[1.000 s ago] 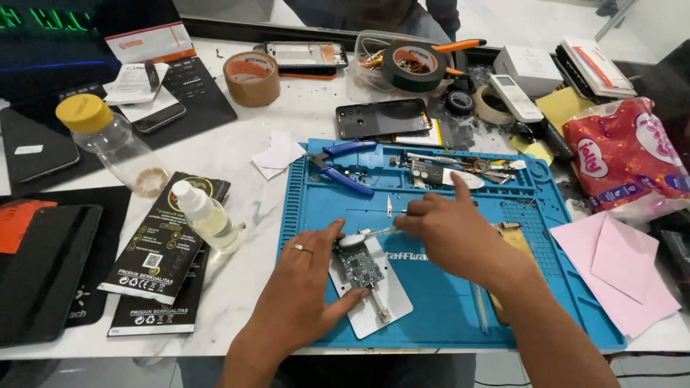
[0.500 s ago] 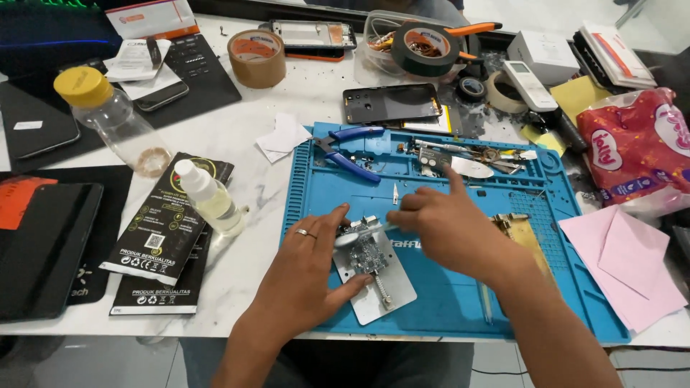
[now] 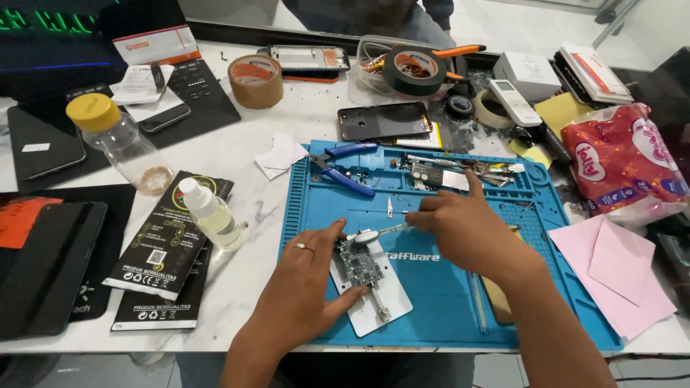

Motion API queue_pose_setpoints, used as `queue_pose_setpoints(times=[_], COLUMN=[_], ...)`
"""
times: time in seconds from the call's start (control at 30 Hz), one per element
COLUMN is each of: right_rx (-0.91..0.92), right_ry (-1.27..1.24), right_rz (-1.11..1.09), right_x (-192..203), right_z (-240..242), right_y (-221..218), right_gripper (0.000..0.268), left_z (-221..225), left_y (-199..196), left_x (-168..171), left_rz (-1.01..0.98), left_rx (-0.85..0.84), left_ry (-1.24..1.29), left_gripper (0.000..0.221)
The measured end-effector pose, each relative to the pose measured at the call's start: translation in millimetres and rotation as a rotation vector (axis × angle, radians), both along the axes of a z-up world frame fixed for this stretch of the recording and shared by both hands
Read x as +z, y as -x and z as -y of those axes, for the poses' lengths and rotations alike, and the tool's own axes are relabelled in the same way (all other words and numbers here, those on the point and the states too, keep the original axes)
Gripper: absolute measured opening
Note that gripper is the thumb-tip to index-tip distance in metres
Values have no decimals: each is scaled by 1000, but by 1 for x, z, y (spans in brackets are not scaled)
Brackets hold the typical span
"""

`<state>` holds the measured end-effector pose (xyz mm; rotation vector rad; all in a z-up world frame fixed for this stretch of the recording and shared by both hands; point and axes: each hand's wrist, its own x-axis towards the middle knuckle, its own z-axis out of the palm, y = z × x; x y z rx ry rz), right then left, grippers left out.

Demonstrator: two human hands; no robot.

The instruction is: Cleaning and scraping a mobile phone motherboard using a small brush on a repair mat.

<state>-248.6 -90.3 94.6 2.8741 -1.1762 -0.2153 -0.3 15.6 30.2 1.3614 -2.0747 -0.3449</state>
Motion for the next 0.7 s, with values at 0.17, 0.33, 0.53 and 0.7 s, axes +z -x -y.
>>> queue_pose_setpoints(times=[0.17,0.33,0.53,0.7], right_rx=[124,37,112,5], right_ry=[-92,-30,-115,-120], right_rz=[15,7,18,-13], right_x=[-3,5,2,14], right_z=[-10,0,-12,-6], right_y=[-20,3,-18,-2], right_gripper=[49,53,46,53], left_z=[-1,0,3,2], left_y=[0,0,1,1], left_x=[4,1,1,3], left_rz=[-28,4,11,-5], left_rx=[-29,-28,-35,-19], left_ry=[3,47,26,-26], left_gripper=[93,95,93,92])
